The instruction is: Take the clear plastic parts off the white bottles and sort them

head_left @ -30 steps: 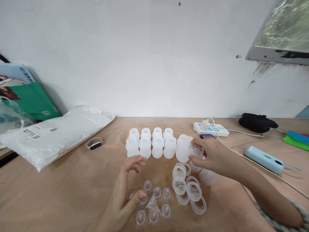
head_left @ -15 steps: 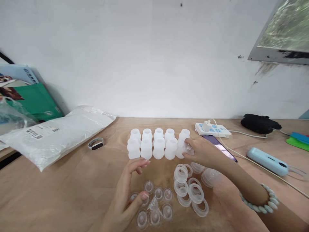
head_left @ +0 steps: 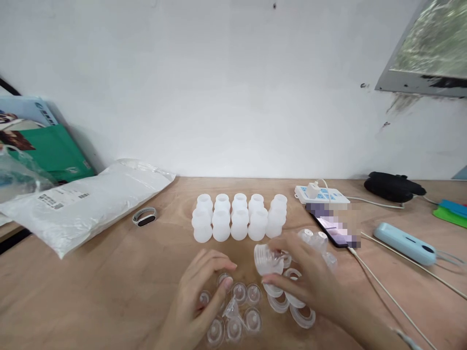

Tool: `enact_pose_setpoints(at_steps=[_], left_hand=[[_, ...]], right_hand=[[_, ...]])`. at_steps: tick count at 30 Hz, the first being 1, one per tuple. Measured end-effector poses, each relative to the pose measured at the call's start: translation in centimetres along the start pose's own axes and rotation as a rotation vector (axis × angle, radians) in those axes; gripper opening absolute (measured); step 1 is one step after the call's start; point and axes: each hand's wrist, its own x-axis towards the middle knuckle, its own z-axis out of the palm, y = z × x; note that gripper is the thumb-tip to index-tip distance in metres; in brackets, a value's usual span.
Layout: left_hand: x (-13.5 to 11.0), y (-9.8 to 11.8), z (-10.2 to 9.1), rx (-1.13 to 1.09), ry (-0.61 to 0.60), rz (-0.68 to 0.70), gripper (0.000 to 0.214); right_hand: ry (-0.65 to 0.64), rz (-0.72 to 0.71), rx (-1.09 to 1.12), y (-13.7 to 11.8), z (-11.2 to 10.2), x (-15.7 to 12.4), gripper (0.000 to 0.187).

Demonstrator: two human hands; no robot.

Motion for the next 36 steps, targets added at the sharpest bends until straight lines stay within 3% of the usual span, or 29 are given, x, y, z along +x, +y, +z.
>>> enact_pose_setpoints(at_steps=[4, 9, 18, 21, 29, 36], left_hand=[[0.3, 0.7, 0.8, -0.236, -0.085, -0.195, 0.018], [0.7, 1.0, 1.6, -0.654, -0.170, -0.451, 0.036], [0.4, 0.6, 1.9, -0.812, -0.214, -0.618, 0.039], [0.5, 0.7, 1.9, -0.843, -0.226, -0.670, 0.033], [0.1, 0.5, 1.9, -0.753, -0.255, -0.659, 0.045], [0.0, 0.7, 2.0, -0.836, -0.316, -0.609, 0.054]], right_hand=[[0.049, -0.199, 0.093, -1.3, 1.9, -0.9, 0.023], [0.100, -0.285, -0.048, -2.2, 1.9, -1.0, 0.015], [0.187, -0.342, -0.111, -2.7, 2.6, -1.4, 0.017], [0.127, -0.359, -0.068, -2.7, 2.7, -1.4, 0.014], [-0.037, -0.332, 0.072, -2.7, 2.3, -1.0, 0.027], [-0.107, -0.091, 0.417, -3.1, 1.6, -1.1, 0.034]])
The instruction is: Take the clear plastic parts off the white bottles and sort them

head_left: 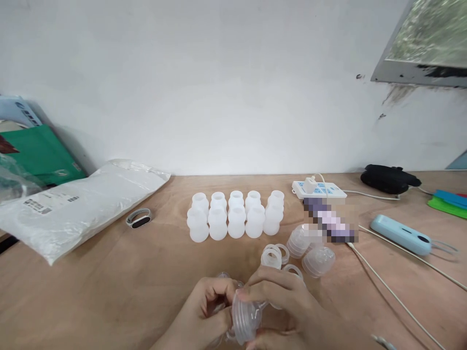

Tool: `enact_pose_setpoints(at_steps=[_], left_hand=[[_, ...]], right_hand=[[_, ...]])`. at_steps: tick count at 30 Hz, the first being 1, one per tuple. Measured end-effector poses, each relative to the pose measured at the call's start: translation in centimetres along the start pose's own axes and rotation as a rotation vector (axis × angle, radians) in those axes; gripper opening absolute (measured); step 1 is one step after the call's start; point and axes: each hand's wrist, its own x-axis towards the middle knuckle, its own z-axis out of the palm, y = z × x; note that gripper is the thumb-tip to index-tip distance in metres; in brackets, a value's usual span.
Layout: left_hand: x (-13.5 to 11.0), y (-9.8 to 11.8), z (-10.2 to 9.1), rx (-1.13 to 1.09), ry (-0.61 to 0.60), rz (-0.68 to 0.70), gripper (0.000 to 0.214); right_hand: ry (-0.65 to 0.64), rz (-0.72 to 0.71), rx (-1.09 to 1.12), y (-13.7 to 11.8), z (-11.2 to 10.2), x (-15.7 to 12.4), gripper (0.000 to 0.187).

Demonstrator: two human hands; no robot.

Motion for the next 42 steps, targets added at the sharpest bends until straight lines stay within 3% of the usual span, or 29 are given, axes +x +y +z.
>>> enact_pose_setpoints(at_steps=[5, 11, 16, 20, 22, 26, 34, 39, 42], left_hand=[[-0.2, 1.0, 0.5, -0.007, 0.028, -0.029, 0.058], [-0.4, 1.0, 0.3, -0.011, 0.001, -0.028, 0.055], [-0.6, 0.9, -0.5, 0.031, -0.013, 0.019, 0.050], [-0.5, 1.1, -1.3, 0.064, 0.066, 0.068, 0.044], [-0.3, 1.2, -1.6, 0.059, 0.122, 0.056, 0.039], [0.1, 1.0, -1.9, 0.077, 0.200, 0.015, 0.036], [0.2, 1.3, -1.9, 0.143, 0.273, 0.007, 0.034], [0.2, 0.6, -2.5, 0.120, 0.240, 0.050, 0.036], [0.1, 0.3, -2.9, 0.122, 0.238, 0.054, 0.037]], right_hand=[[-0.019, 0.162, 0.170, 0.3, -0.3, -0.2, 0.040], [-0.017, 0.264, 0.150, 0.7, -0.1, -1.0, 0.050], [0.107, 0.305, 0.365, 1.2, -1.3, -0.5, 0.049], [0.365, 0.315, 0.155, 2.6, -4.3, 0.0, 0.037], [0.404, 0.321, -0.074, 3.1, -5.7, 0.2, 0.032], [0.191, 0.335, -0.479, 3.2, -7.2, 0.3, 0.025], [-0.279, 0.279, -0.878, 2.9, -6.5, -0.4, 0.031], [-0.375, 0.122, -1.165, 3.4, -5.5, -1.1, 0.033], [-0.399, 0.110, -1.197, 3.6, -5.0, -1.2, 0.033]])
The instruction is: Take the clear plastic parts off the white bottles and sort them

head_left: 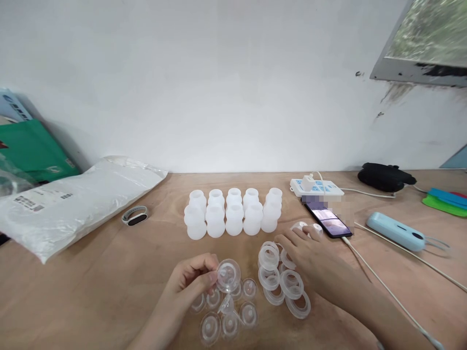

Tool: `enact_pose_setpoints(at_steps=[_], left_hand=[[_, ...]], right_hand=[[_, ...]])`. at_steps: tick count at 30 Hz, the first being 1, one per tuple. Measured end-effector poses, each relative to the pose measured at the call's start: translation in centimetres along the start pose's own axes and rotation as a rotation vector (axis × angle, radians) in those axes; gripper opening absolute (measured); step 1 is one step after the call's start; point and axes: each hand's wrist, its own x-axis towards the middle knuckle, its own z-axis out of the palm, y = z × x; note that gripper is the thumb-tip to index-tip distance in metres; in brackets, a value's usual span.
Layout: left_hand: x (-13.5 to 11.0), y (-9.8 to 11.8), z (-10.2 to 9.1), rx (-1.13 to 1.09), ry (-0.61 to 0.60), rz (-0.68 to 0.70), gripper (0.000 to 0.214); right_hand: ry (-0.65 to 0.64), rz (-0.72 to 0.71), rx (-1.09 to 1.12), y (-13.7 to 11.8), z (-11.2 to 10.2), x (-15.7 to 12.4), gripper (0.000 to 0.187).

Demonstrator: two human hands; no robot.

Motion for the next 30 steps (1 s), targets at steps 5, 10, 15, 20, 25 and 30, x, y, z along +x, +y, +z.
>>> enact_pose_setpoints(at_steps=[5, 10, 15, 20, 25, 30], left_hand=[[0.1, 0.1, -0.2, 0.005, -0.001, 0.015, 0.040], [0.1, 0.3, -0.1, 0.037, 0.022, 0.011, 0.043], [0.0, 1.4, 0.4, 0.070, 0.111, -0.023, 0.038], [1.1, 2.4, -0.5, 0.273, 0.215, 0.087, 0.026], [2.0, 1.9, -3.2, 0.451, 0.159, -0.028, 0.025], [1.7, 0.8, -4.9, 0.704, 0.008, -0.081, 0.019]], right_hand=[[-0.084, -0.035, 0.088, -0.2, 0.6, 0.1, 0.035], [-0.048, 0.010, 0.170, -0.1, 0.6, -0.3, 0.044], [0.023, 0.032, 0.259, 0.2, -0.3, -0.3, 0.054], [0.061, 0.081, 0.401, 0.3, -1.4, 0.4, 0.042], [0.151, 0.185, 0.491, 0.5, -1.5, 0.6, 0.028], [0.307, 0.209, 0.473, 1.1, -1.1, 0.6, 0.030]])
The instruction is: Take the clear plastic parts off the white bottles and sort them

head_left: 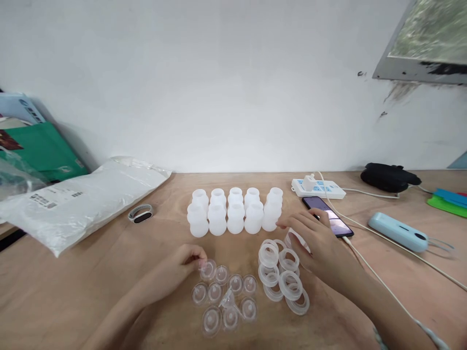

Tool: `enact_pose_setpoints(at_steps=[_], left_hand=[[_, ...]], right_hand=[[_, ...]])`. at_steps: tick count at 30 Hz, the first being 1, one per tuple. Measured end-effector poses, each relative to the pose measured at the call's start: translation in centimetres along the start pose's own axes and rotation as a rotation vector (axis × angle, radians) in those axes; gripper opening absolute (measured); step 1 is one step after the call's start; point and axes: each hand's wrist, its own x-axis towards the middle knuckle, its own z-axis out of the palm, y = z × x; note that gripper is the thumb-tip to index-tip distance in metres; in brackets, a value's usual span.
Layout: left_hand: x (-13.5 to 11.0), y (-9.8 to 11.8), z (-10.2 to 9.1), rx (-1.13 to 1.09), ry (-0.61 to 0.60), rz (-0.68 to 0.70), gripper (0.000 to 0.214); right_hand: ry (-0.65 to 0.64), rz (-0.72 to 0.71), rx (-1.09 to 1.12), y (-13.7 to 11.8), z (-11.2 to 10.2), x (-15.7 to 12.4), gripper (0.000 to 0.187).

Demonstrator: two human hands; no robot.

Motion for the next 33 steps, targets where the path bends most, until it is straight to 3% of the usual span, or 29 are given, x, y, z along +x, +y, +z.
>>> enact_pose_setpoints(at_steps=[4, 14, 18, 22, 25, 28, 30, 33], left_hand=[[0.1, 0.1, 0.4, 0.177, -0.096, -0.033, 0.020], [0.2, 0.9, 0.0, 0.411, -0.117, -0.073, 0.020], [0.1, 1.3, -0.4, 0.605, -0.094, -0.060, 0.014], [0.0, 1.2, -0.5, 0.631, -0.080, -0.063, 0.011], [0.0, 0.8, -0.5, 0.603, -0.098, -0.056, 0.013], [-0.1, 0.6, -0.7, 0.558, -0.090, -0.047, 0.017], [-0.1, 0.7, -0.9, 0.548, -0.068, -0.039, 0.020], [0.0, 1.3, -1.2, 0.561, -0.049, -0.022, 0.023]], right_hand=[[0.043, -0.018, 0.009, 0.3, 0.3, 0.1, 0.028], [0.075, -0.012, -0.003, 0.8, 0.5, 0.2, 0.023], [0.088, 0.020, 0.000, 1.1, 0.5, 0.2, 0.021], [0.094, 0.080, 0.062, 1.4, 0.1, 0.3, 0.022], [0.134, 0.206, 0.180, 2.7, -0.6, 0.5, 0.018], [0.206, 0.507, 0.433, 5.5, -1.1, 0.6, 0.010], [0.254, 0.711, 0.728, 7.7, -0.7, 0.4, 0.009], [0.231, 0.832, 0.906, 10.2, 1.0, -0.5, 0.018]])
